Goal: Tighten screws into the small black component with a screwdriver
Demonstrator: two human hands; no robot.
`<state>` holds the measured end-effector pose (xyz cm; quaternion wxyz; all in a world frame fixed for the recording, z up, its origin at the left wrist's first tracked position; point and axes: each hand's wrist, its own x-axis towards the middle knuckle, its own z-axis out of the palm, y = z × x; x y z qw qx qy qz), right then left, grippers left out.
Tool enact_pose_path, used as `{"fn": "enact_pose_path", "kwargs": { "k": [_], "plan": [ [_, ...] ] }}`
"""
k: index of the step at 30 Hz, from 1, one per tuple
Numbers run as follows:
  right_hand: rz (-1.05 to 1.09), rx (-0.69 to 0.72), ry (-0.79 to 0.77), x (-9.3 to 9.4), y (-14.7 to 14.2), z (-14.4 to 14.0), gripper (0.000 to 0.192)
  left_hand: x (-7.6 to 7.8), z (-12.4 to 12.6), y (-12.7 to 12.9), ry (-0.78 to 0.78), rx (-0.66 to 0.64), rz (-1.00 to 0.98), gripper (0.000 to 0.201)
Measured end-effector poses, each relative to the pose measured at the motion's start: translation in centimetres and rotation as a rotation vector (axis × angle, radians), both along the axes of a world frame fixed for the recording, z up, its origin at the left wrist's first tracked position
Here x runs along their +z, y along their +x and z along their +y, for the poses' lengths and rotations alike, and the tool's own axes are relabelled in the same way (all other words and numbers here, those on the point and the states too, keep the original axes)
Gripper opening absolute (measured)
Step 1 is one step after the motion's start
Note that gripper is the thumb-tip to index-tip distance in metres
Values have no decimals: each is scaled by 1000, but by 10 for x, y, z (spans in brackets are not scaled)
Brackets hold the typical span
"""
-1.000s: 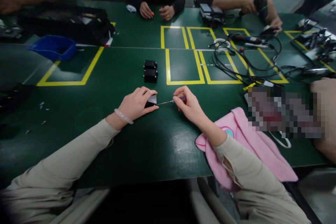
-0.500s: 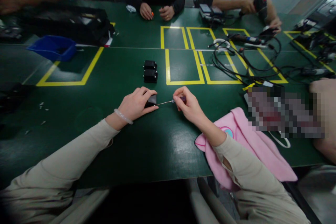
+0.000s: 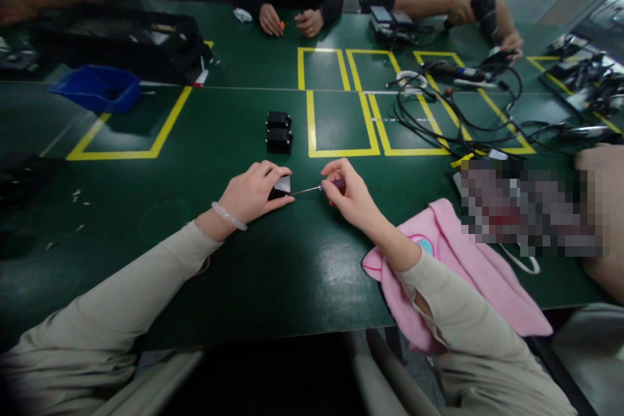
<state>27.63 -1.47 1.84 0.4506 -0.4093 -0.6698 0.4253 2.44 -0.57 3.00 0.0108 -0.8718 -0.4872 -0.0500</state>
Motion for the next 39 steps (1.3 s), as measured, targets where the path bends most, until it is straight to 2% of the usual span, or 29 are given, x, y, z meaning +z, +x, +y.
{"fn": "enact_pose_path", "kwargs": {
  "k": [39],
  "plan": [
    [-16, 10, -16, 3, 0, -1, 18, -1, 0, -1, 8, -8, -10, 52]
  ]
}}
